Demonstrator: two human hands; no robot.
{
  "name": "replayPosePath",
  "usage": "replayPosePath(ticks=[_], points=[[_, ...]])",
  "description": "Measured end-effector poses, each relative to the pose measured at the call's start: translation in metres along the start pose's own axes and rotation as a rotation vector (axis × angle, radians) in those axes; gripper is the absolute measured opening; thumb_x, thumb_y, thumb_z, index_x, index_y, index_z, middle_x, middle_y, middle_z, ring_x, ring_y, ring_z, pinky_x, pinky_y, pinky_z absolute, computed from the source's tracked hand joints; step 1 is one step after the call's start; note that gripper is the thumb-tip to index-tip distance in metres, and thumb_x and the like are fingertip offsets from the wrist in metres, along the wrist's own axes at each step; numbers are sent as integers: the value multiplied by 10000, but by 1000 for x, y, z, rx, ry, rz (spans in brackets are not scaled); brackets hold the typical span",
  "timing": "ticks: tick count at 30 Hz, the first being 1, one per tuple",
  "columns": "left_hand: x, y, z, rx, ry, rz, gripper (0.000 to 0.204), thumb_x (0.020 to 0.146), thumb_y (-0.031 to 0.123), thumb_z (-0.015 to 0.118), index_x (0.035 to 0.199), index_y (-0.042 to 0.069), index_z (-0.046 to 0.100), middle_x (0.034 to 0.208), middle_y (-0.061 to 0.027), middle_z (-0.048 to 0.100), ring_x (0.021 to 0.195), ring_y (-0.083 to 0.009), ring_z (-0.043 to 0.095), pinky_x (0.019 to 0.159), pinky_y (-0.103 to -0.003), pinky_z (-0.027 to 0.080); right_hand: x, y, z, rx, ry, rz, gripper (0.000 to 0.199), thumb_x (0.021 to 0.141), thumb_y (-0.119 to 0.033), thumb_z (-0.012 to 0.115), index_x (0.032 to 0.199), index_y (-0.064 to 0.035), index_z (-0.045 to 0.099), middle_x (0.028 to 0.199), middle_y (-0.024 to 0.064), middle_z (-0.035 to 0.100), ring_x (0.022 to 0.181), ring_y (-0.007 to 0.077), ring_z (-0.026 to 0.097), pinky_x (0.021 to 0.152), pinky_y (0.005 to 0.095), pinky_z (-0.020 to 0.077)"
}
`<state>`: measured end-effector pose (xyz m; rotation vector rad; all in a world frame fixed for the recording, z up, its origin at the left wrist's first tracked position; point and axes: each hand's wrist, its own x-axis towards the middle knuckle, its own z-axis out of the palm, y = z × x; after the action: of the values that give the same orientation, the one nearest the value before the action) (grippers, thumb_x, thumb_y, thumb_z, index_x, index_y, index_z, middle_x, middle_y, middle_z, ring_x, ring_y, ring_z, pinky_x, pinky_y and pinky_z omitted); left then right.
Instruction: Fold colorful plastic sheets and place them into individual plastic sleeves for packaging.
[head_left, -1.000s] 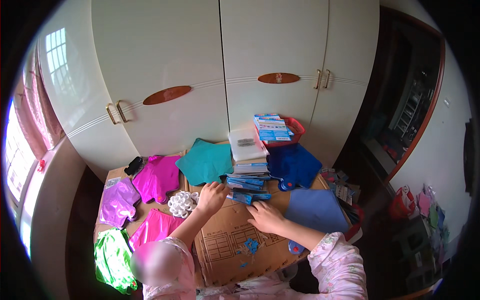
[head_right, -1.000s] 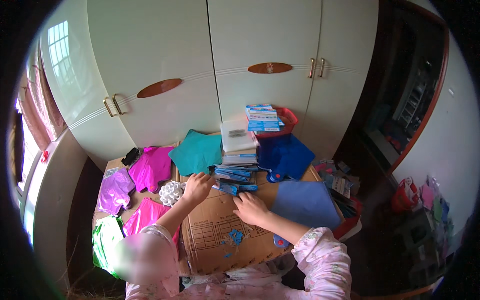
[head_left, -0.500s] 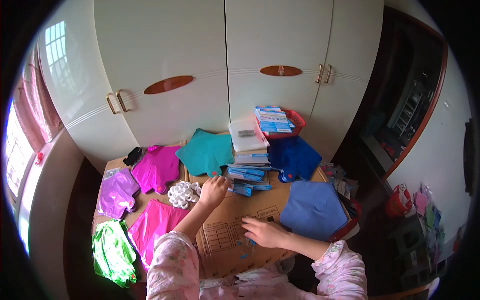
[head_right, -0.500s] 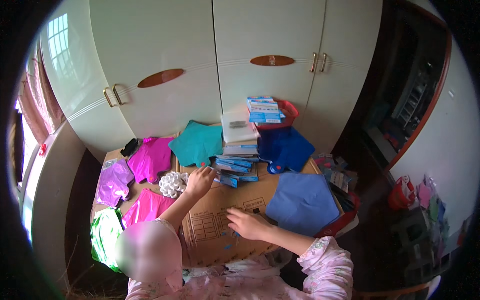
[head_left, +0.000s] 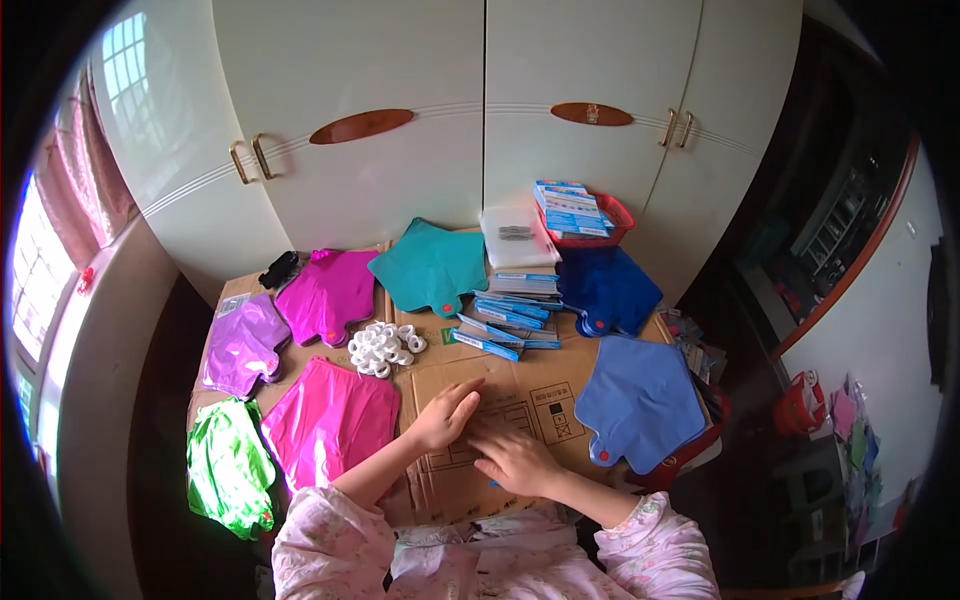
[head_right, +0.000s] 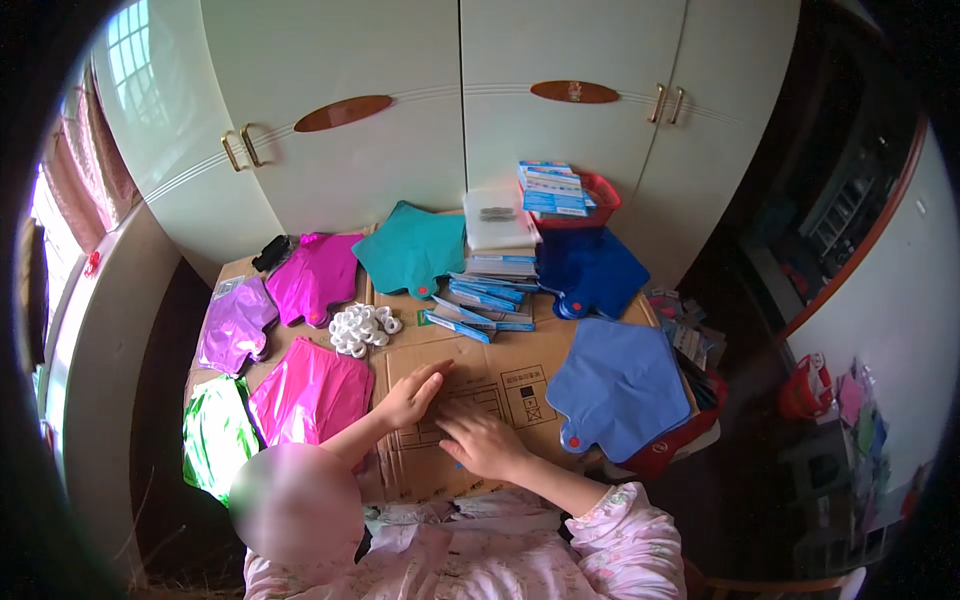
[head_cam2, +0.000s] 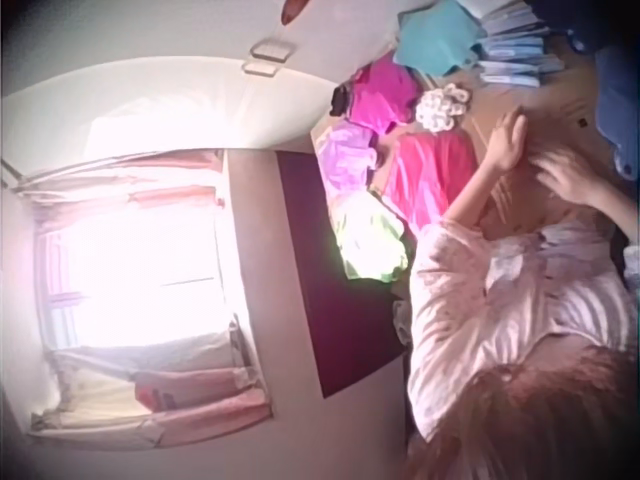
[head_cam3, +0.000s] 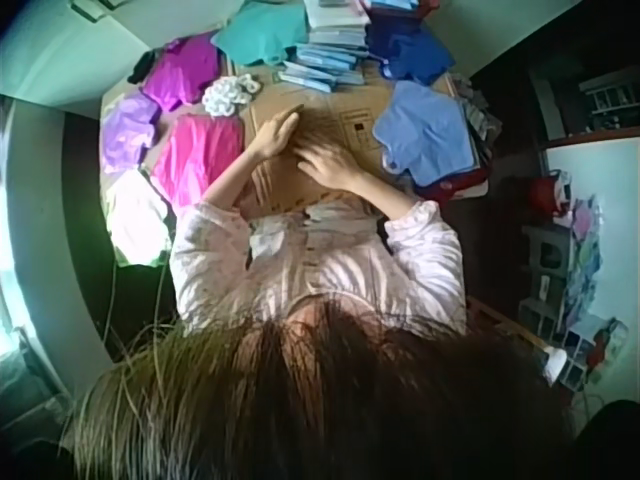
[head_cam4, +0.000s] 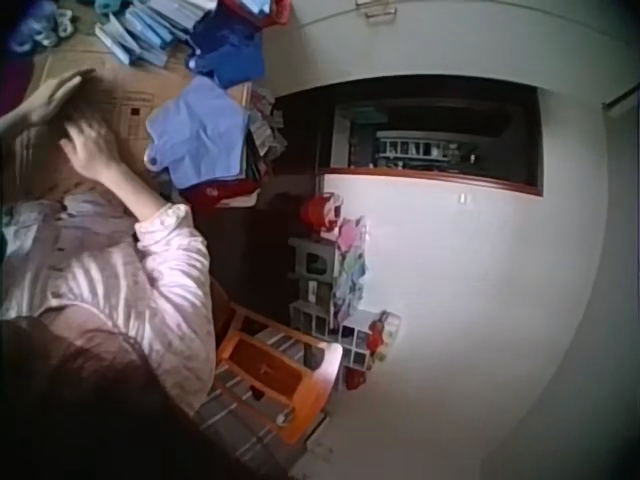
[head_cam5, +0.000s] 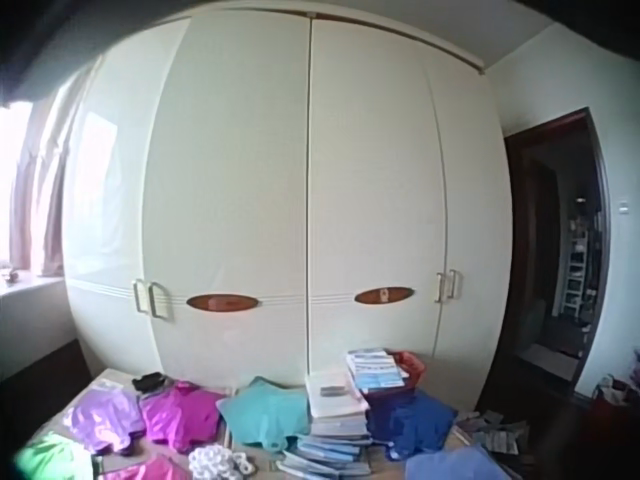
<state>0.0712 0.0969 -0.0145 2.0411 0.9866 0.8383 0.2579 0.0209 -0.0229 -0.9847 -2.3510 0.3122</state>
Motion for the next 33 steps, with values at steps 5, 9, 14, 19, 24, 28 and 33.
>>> replayPosePath(ticks=[5, 9, 14, 19, 24, 28, 33], points=[[-52, 65, -22, -78, -72, -95, 417, 973, 317, 422, 1226, -5, 501, 1073, -165, 620, 1037, -313, 590, 897, -366, 451, -16, -4, -5, 381, 23, 20, 306, 892, -149, 559, 1184, -56, 558, 1249, 135, 543, 1161, 298, 522, 930, 389, 460], [-137, 99, -5, -753, -280, -381, 360, 964, 240, 429, 1179, -27, 538, 1105, -129, 622, 1060, -264, 583, 948, -367, 430, -16, 1, -14, 216, 71, 100, 309, 905, -162, 538, 1196, -59, 560, 1262, 152, 536, 1226, 316, 468, 1004, 398, 401], [-188, 67, 91, -1569, -158, -1015, 389, 948, 206, 380, 1207, -59, 498, 1190, -182, 564, 1129, -273, 538, 1005, -381, 398, -5, -14, -3, 145, -48, 49, 325, 915, -232, 521, 1179, -52, 577, 1235, 133, 565, 1202, 279, 495, 1040, 409, 357], [-167, 51, 131, -2098, 205, -936, 480, 957, 266, 286, 1266, -77, 416, 1255, -194, 518, 1171, -303, 505, 1021, -432, 391, -11, -34, 9, 178, -11, 17, 228, 881, -187, 577, 1049, -53, 652, 1159, 100, 621, 1151, 270, 544, 1005, 403, 406], [-168, 42, 135, -2456, 203, -620, 443, 971, 284, 267, 1194, -43, 466, 1207, -190, 536, 1062, -275, 574, 934, -431, 473, -27, -62, 14, 240, -15, -11, 196, 852, -169, 609, 995, -49, 668, 1096, 97, 650, 1077, 253, 597, 960, 396, 449], [-175, 30, 137, -2627, 104, -529, 394, 976, 255, 322, 1205, -31, 467, 1215, -187, 529, 1042, -217, 580, 923, -328, 483, -46, -87, 26, 288, 47, -53, 177, 823, -140, 623, 951, -26, 667, 1030, 109, 663, 1005, 257, 629, 920, 387, 479], [-176, 30, 125, -2309, 105, -946, 386, 956, 216, 335, 1216, -41, 460, 1211, -227, 514, 1019, -233, 587, 891, -305, 499, -58, -98, 31, 435, 135, -84, 150, 813, -98, 624, 910, 14, 649, 967, 125, 658, 952, 283, 637, 881, 396, 494]])
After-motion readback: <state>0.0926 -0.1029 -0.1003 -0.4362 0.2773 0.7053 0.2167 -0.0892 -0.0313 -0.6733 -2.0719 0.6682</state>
